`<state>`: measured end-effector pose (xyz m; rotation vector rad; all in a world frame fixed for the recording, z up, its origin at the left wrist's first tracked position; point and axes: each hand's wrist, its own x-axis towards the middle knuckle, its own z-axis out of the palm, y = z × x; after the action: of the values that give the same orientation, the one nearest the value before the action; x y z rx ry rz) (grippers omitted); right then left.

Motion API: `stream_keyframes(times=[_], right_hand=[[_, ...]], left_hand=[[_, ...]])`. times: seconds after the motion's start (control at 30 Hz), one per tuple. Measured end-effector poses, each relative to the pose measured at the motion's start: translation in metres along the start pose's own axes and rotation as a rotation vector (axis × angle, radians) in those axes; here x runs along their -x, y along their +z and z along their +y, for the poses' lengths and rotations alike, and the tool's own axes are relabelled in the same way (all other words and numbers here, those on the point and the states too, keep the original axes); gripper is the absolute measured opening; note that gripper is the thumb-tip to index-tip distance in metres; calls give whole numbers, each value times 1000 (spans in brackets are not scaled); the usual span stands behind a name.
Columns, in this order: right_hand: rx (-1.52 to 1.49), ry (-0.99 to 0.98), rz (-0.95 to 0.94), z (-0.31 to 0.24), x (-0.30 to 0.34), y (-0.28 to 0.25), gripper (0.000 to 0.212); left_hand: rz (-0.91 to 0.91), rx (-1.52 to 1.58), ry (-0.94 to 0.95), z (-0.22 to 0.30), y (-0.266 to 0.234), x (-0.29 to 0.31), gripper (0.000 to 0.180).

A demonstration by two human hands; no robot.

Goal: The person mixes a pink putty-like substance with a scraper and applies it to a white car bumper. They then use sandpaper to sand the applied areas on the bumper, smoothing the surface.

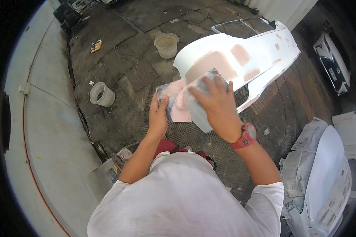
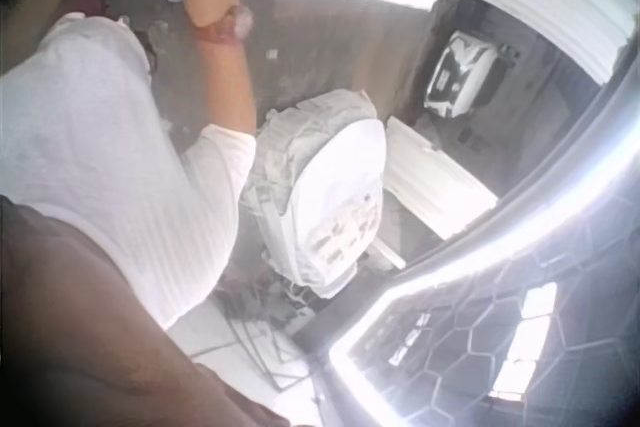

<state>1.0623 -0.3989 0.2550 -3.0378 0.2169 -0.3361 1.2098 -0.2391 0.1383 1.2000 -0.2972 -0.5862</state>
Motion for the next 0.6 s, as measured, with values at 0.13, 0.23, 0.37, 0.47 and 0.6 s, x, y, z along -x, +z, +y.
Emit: stream_keyframes(times=[0.13, 0.23, 0.37, 0.47, 0.6], right_hand=[[48, -30, -138, -11, 1, -6, 65], [-361, 48, -79, -24, -3, -24, 63], [-541, 239, -199, -23, 19, 20, 63], [-84, 172, -167, 10, 23, 26, 61], [60, 107, 40, 10, 4, -2, 59]], left_hand=[[17, -223, 62, 16, 11, 2, 42], [118, 60, 36, -16, 3, -4, 41], [47, 352, -33, 15, 20, -7, 41], [-27, 285, -82, 15, 15, -9, 42], [-240, -148, -16, 14, 11, 0, 45]])
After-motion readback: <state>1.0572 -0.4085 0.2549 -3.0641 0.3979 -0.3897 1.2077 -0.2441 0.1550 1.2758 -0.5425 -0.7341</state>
